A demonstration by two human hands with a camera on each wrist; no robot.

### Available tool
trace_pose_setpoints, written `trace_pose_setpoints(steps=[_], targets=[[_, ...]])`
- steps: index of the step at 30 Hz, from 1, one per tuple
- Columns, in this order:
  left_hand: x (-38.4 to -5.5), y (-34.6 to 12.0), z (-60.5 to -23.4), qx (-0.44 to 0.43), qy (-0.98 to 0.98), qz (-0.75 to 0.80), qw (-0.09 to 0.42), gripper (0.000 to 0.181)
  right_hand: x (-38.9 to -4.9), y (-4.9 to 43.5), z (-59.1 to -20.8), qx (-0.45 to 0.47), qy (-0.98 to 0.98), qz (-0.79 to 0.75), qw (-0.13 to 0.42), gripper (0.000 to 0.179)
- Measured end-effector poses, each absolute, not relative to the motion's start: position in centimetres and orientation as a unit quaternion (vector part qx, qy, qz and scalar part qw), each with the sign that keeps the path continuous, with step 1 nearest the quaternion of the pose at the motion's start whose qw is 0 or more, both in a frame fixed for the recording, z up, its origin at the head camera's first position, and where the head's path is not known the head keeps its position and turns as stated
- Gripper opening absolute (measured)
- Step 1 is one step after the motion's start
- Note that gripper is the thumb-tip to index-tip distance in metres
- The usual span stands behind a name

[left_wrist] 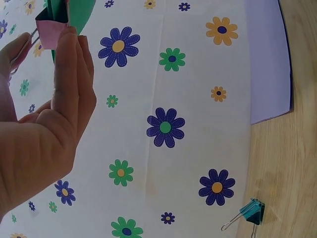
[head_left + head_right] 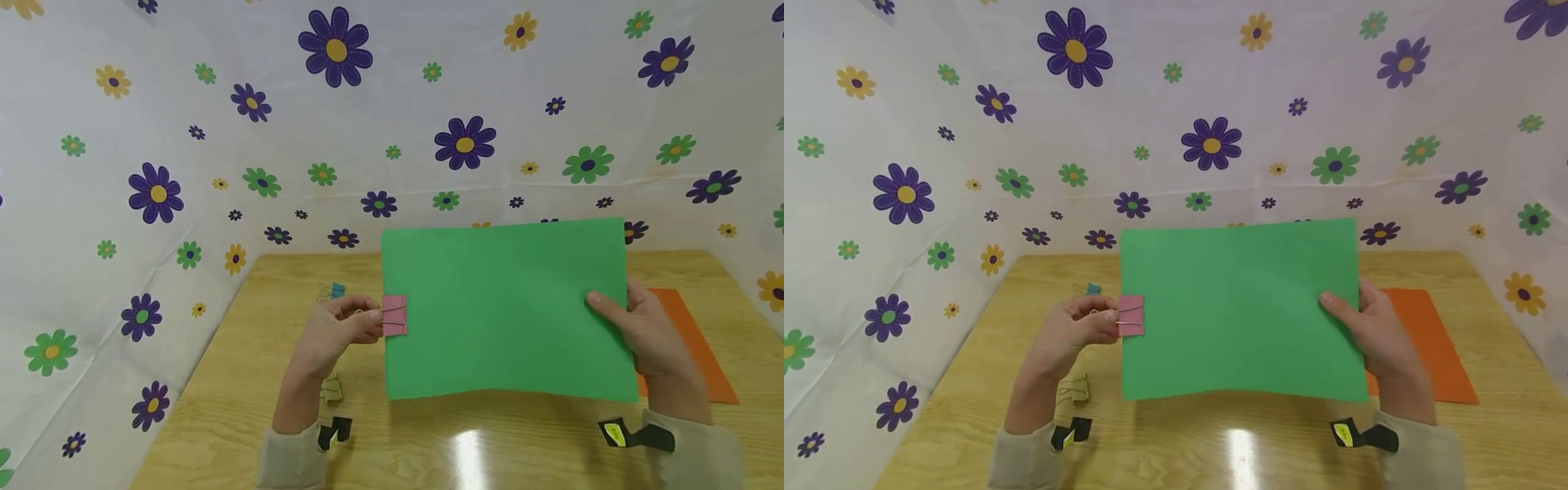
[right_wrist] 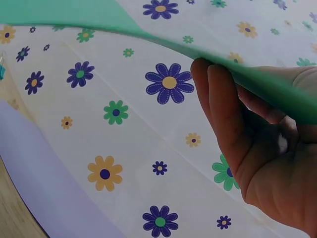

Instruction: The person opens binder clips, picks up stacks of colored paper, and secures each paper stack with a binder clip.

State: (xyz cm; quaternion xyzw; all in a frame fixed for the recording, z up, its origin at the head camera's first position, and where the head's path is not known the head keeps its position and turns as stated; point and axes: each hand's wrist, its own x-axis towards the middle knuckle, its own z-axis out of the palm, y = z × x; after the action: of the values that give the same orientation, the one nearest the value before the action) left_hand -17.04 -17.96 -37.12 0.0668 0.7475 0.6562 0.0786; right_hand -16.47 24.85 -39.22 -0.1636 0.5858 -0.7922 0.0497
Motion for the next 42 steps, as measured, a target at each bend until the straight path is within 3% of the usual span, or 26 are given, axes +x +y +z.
trace_pose_setpoints(steps=[16,32,38,42], targets=[[-17.5,-18.1,-37.0,0.107,0.746,0.653,0.073,0.034,-16.6,25.0,-39.9,-0.199,0.591,-0.782,0.016,0.042],[-16.3,-19.7,-37.7,0.232,0.829,0.476,0.181,0.04,-15.7,25.1,-39.4,-0.211,0.614,-0.76,0.013,0.039],[-16.6,-21.0,-37.7,0.269,0.796,0.497,0.219,0.039,-15.6,24.8,-39.4,-0.224,0.627,-0.746,0.016,0.038],[-17.0,-21.4,-37.9,0.255,0.781,0.53,0.211,0.039,-15.7,24.7,-39.5,-0.242,0.62,-0.746,0.017,0.04]])
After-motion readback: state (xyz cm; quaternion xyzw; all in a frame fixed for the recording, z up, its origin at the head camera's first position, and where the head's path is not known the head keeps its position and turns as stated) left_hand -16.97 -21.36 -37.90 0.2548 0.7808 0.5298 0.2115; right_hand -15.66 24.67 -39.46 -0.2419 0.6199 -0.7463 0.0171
